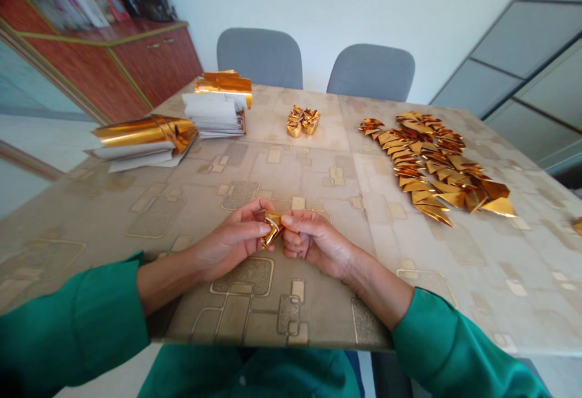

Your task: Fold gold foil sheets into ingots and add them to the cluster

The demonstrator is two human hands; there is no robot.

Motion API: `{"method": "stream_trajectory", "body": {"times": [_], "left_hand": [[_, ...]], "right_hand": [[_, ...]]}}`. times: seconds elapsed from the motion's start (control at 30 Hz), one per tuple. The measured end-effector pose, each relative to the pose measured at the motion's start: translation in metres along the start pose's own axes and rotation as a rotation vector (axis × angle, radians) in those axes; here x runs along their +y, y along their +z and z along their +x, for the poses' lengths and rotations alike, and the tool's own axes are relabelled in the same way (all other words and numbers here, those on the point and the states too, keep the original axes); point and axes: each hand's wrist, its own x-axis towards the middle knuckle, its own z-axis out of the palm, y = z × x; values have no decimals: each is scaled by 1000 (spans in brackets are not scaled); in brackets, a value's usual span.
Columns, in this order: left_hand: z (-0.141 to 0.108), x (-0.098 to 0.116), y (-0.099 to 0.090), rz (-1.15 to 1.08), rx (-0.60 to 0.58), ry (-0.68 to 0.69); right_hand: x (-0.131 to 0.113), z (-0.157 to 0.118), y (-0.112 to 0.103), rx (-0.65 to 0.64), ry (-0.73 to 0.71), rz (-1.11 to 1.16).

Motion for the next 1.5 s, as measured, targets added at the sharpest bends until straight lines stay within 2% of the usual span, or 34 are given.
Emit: {"method": "stream_trajectory", "body": {"times": [0.27, 0.53, 0.8, 1.07, 1.2, 1.5], "left_hand": [[1, 1, -2, -2, -4, 21], [1, -3, 0, 39, 74, 44], [7, -1, -7, -185, -12, -68], [3, -1, -3, -94, -21, -49], [1, -1, -1, -36, 2, -89], [6, 3, -10, -213, -44, -169]], "right_hand": [[-2, 1, 2, 25, -16, -3], [0, 1, 4, 23, -2, 15], [-2, 1, 3, 33, -15, 53], [-1, 1, 3, 51, -15, 49], [3, 2, 3, 23, -1, 18], [-2, 0, 1, 7, -13, 52]]}}
